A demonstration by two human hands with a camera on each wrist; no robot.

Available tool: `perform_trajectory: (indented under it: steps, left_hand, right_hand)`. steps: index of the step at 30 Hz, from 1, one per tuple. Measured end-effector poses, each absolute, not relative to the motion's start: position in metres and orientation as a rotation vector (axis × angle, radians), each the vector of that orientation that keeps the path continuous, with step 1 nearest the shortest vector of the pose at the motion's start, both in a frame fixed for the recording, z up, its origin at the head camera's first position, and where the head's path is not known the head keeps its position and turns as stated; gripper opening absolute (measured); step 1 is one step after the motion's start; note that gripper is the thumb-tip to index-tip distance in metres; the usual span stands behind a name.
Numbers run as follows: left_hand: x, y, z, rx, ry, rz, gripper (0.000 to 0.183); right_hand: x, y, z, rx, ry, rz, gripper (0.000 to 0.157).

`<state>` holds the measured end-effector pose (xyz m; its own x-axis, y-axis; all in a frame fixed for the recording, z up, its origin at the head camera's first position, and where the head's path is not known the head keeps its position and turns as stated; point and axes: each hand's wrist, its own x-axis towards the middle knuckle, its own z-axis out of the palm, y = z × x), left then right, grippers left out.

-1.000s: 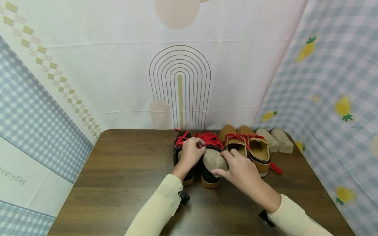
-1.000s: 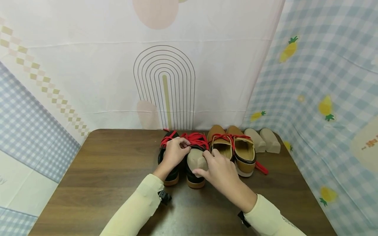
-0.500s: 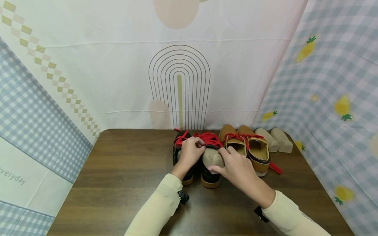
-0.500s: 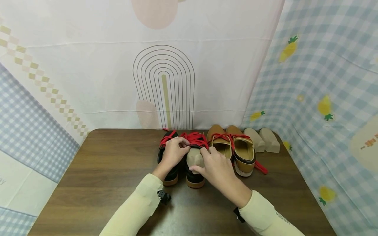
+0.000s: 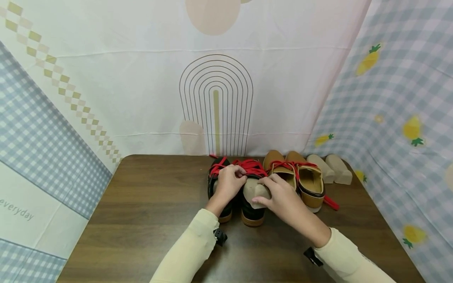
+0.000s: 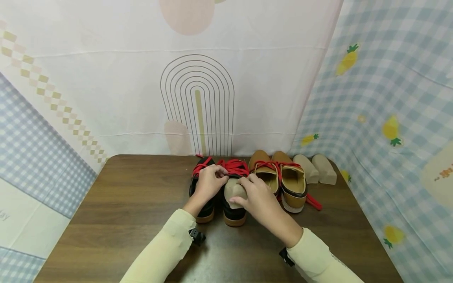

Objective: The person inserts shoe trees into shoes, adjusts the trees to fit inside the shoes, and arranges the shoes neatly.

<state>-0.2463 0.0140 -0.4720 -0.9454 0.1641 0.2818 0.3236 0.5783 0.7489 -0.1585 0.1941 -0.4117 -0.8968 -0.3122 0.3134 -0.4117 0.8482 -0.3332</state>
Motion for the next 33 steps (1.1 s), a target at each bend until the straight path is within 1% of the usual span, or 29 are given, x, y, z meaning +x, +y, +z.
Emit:
perform_trajectory:
  steps: [8, 33]
  left_hand:
    - [-0.246, 0.014, -0.474, -0.399, -2.62, -1.291, 0.004]
    - [-0.246, 0.012, -0.472, -0.422, -2.619, -1.283, 0.004]
  right_hand:
    - [-0.165, 0.19, -0.418, 0.563, -2.741, 0.602, 0.047]
    - [-0.178, 0.187, -0.431, 0.539, -2.697, 0.545, 0.051]
